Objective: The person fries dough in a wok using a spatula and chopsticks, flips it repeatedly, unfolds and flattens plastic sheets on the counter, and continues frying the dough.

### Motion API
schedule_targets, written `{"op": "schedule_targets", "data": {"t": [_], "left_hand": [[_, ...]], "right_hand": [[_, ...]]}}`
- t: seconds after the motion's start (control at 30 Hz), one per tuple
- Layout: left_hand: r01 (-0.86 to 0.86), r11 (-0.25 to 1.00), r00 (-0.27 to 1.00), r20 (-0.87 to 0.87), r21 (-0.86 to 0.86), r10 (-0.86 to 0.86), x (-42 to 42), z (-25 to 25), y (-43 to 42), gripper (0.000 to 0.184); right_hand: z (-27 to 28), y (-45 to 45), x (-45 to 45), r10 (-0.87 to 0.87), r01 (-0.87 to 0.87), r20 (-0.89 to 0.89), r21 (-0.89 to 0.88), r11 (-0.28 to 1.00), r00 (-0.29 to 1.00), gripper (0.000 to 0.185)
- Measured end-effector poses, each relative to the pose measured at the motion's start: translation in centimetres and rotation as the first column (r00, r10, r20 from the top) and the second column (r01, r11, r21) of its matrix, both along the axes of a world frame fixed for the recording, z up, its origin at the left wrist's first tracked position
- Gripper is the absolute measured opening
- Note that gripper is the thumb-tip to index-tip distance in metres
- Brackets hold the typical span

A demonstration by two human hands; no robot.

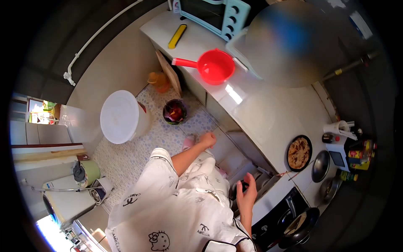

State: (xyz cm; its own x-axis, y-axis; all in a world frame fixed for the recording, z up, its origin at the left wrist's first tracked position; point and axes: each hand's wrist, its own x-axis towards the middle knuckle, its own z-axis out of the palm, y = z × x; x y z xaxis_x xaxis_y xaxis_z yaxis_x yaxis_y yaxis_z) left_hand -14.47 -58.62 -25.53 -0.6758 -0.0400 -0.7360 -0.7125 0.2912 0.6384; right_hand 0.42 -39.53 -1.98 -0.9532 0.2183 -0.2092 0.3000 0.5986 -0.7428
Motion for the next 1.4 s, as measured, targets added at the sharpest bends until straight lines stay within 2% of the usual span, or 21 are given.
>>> {"op": "schedule_targets", "data": {"t": [0.07,0.1,0.17,0.23,0.3,0.37,0.5,0.6,0.67,0.73,0.77,0.87,0.93,1.0,1.1,1.17,1.2,1.23,1.27,1.37,1.4], "left_hand": [[0.117,0.993,0.988,-0.096,-0.027,-0.119,-0.2,-1.0,-3.6,0.012],[0.079,0.997,0.989,-0.125,-0.027,-0.081,-0.2,-0.6,-5.9,0.013],[-0.002,1.0,0.978,-0.208,-0.03,-0.004,-1.0,0.4,-11.5,0.014],[-0.245,0.968,0.954,-0.189,-0.047,0.232,-0.5,-0.6,-17.5,0.016],[-0.348,0.929,0.935,-0.113,-0.123,0.336,1.1,-0.5,-24.4,0.018],[-0.616,0.784,0.785,0.017,-0.068,0.619,3.5,-1.1,-30.4,0.022],[-0.848,0.522,0.515,0.087,-0.094,0.853,9.0,0.0,-38.1,0.025],[-0.917,0.399,0.396,0.09,-0.016,0.914,10.0,0.4,-38.9,0.026],[-0.95,0.313,0.311,0.112,-0.004,0.944,9.7,-2.6,-38.6,0.024],[-0.931,0.364,0.357,0.141,-0.022,0.923,6.9,-2.5,-37.8,0.024],[-0.921,0.387,0.375,0.183,-0.039,0.909,7.2,-2.7,-36.4,0.024],[-0.939,0.337,0.327,0.118,-0.071,0.938,8.7,-10.3,-33.1,0.023],[-0.951,0.304,0.288,0.2,-0.052,0.936,9.3,-13.4,-31.3,0.023],[-0.76,0.531,0.484,0.218,-0.376,0.848,11.2,-25.0,-29.7,0.026],[-0.577,0.684,0.706,0.148,-0.446,0.693,0.5,-11.9,-33.2,0.03],[-0.393,0.823,0.895,0.035,-0.41,0.444,-0.4,-22.4,-35.2,0.031],[-0.3,0.863,0.949,-0.04,-0.407,0.312,-1.0,-27.4,-36.2,0.031],[-0.461,0.786,0.874,-0.057,-0.413,0.483,-6.5,-22.1,-38.6,0.032],[-0.442,0.765,0.893,-0.15,-0.469,0.424,-8.7,-24.0,-40.1,0.028],[-0.33,0.803,0.943,-0.14,-0.497,0.302,-17.0,-23.5,-45.8,0.042],[-0.291,0.822,0.957,-0.158,-0.49,0.245,-18.9,-24.5,-47.6,0.045]], "right_hand": [[-0.7,-3.8,-1.9,0.127,-0.127,-0.022,0.014,0.992,0.992,0.04],[-0.5,-5.8,-3.0,0.188,-0.188,-0.027,-0.005,0.982,0.982,0.039],[-0.2,-10.1,-6.4,0.309,-0.312,-0.066,-0.038,0.949,0.949,0.039],[-0.8,-14.1,-9.2,0.359,-0.366,-0.098,-0.072,0.928,0.928,0.039],[-2.2,-17.6,-11.8,0.444,-0.453,-0.132,-0.044,0.89,0.886,0.039],[-2.6,-21.2,-14.3,0.495,-0.514,-0.179,-0.081,0.854,0.85,0.037],[-3.1,-26.7,-17.4,0.581,-0.615,-0.217,-0.146,0.775,0.784,0.034],[-5.5,-28.5,-19.7,0.703,-0.717,-0.174,-0.027,0.697,0.69,0.033],[-7.8,-29.2,-21.1,0.74,-0.75,-0.158,-0.008,0.661,0.654,0.035],[-10.2,-29.9,-23.2,0.791,-0.794,-0.141,0.047,0.605,0.595,0.035],[-11.4,-30.1,-24.1,0.783,-0.784,-0.042,-0.017,0.621,0.621,0.038],[-14.7,-31.8,-27.3,0.771,-0.769,0.016,-0.061,0.637,0.637,0.042],[-17.4,-33.4,-29.6,0.777,-0.776,0.051,-0.049,0.629,0.627,0.046],[-20.7,-36.1,-33.2,0.752,-0.751,0.063,-0.039,0.659,0.656,0.049],[-28.6,-38.1,-37.1,0.666,-0.666,0.054,-0.024,0.746,0.744,0.058],[-31.6,-40.6,-39.2,0.506,-0.497,0.126,-0.1,0.862,0.853,0.062],[-33.0,-41.9,-39.9,0.489,-0.487,0.108,-0.048,0.872,0.866,0.065],[-34.4,-42.8,-40.5,0.472,-0.474,0.088,0.009,0.88,0.877,0.067],[-35.9,-43.4,-41.0,0.456,-0.46,0.065,0.069,0.885,0.888,0.07],[-40.9,-44.9,-42.5,0.4,-0.393,-0.099,0.086,0.916,0.911,0.073],[-41.9,-45.4,-43.4,0.39,-0.381,-0.079,0.11,0.918,0.917,0.073]]}}
